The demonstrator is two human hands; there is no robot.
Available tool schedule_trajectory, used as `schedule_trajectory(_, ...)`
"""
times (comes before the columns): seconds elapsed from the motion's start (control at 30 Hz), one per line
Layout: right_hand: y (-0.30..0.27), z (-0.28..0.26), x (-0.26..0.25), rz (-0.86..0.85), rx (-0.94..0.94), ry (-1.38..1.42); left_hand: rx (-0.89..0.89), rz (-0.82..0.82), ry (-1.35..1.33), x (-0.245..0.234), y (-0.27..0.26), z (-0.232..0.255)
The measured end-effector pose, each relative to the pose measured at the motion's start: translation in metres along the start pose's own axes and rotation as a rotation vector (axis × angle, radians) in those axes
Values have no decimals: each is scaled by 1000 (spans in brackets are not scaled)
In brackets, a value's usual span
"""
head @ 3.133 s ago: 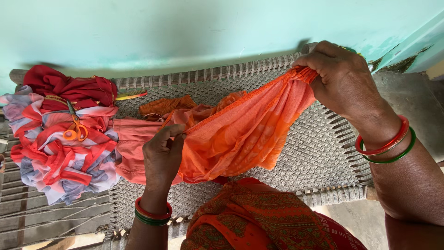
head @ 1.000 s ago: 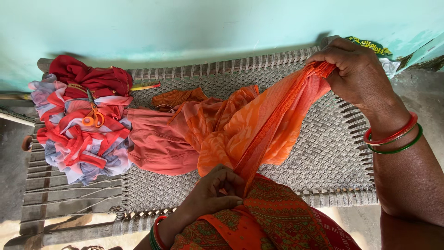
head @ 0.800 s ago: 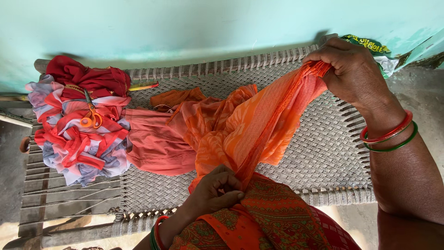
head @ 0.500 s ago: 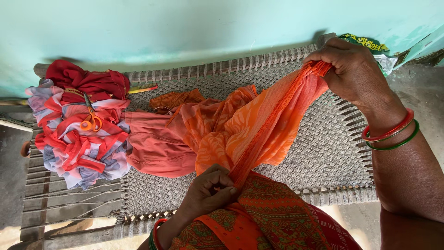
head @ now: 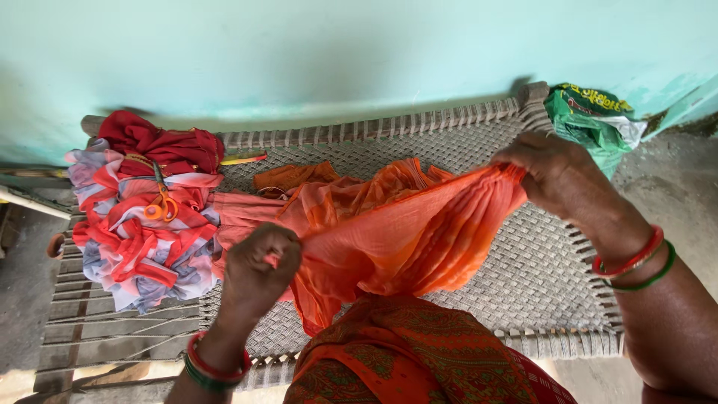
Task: The person folds an orange patterned cloth on a woven charpai bed. They repeatedly align the edges, fold the fabric in half, and smooth the layers with their hands. Other folded fabrics and a pair of scissors are visible nearby.
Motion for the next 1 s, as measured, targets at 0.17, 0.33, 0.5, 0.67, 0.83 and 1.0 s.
schedule_trajectory(0.17,-13,-56,1,-62,-200,-33,87,50,448,-35,65,-26)
schedule_trajectory(0.33,-33,-157,-13,-150,-592,37,334,149,535,-12,128,-34)
schedule_trajectory(0.5,-48,-218,-26,-234,-885,267,411,37,283,84,154,-32)
schedule_trajectory(0.67,-21,-170,1,-343,-539,29,341,77,375,49,139,-25)
schedule_trajectory(0.83,21,-89,7,34,-164,-103,290,-82,279,56,82,17)
schedule_trajectory(1.0,14,-83,29,-88,-92,-345,309,-87,308,54,72,43)
Point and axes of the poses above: each hand's wrist, its own y-axis towards the middle knuckle, its own x-axis out of the palm, z = x × y, the point moved 6 cm from there along y, towards the middle knuckle, and after that the axes turned 11 degrees about x, right-handed, at the moved point
